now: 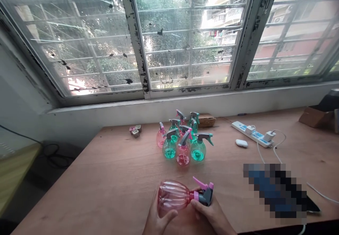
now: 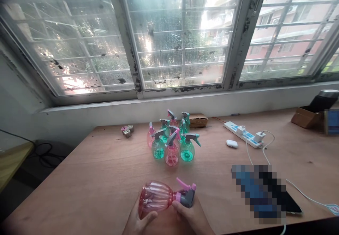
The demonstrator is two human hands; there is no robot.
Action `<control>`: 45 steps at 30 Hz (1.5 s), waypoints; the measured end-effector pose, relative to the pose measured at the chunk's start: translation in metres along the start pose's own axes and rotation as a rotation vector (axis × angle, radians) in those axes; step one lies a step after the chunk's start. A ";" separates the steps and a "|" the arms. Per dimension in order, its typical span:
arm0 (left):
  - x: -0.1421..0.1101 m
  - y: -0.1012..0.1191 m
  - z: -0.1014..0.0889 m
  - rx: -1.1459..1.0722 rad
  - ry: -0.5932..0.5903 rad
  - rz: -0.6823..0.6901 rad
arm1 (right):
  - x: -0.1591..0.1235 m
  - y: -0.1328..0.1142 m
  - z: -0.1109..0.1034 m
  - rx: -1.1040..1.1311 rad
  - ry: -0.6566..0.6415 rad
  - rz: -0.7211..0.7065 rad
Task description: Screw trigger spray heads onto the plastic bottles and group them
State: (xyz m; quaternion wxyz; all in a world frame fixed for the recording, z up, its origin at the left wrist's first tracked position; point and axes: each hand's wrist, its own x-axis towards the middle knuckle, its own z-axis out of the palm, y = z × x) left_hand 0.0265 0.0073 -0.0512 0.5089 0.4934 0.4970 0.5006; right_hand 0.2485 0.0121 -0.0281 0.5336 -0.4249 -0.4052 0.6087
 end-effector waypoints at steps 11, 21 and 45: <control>-0.001 -0.002 0.000 0.015 -0.025 0.008 | 0.000 0.000 -0.002 -0.024 -0.021 0.003; -0.001 0.009 -0.003 0.023 -0.049 -0.027 | 0.000 0.004 0.001 -0.019 0.032 0.038; 0.002 0.002 -0.005 0.061 0.030 0.060 | 0.001 0.001 0.004 -0.102 0.074 0.018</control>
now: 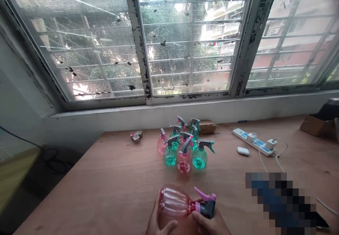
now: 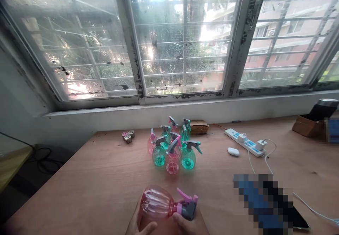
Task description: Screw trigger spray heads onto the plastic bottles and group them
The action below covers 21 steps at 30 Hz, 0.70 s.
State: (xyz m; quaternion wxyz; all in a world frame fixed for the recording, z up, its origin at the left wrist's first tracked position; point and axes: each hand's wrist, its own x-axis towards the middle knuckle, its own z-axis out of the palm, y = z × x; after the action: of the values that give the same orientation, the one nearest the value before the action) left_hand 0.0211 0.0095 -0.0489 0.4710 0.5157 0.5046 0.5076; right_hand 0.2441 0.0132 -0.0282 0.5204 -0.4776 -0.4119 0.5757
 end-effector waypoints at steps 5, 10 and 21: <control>0.003 -0.005 -0.003 -0.008 0.018 -0.050 | 0.003 0.004 -0.001 0.024 -0.015 0.018; 0.005 -0.008 0.002 0.018 0.054 0.020 | 0.007 0.013 -0.004 0.085 0.017 0.027; 0.004 0.000 0.007 -0.012 0.106 0.009 | 0.011 0.016 -0.005 0.080 0.035 -0.008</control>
State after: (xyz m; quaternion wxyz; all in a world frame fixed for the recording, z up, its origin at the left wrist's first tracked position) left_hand 0.0275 0.0135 -0.0487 0.4444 0.4874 0.5234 0.5394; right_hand 0.2461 0.0221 -0.0459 0.5488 -0.4646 -0.3812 0.5811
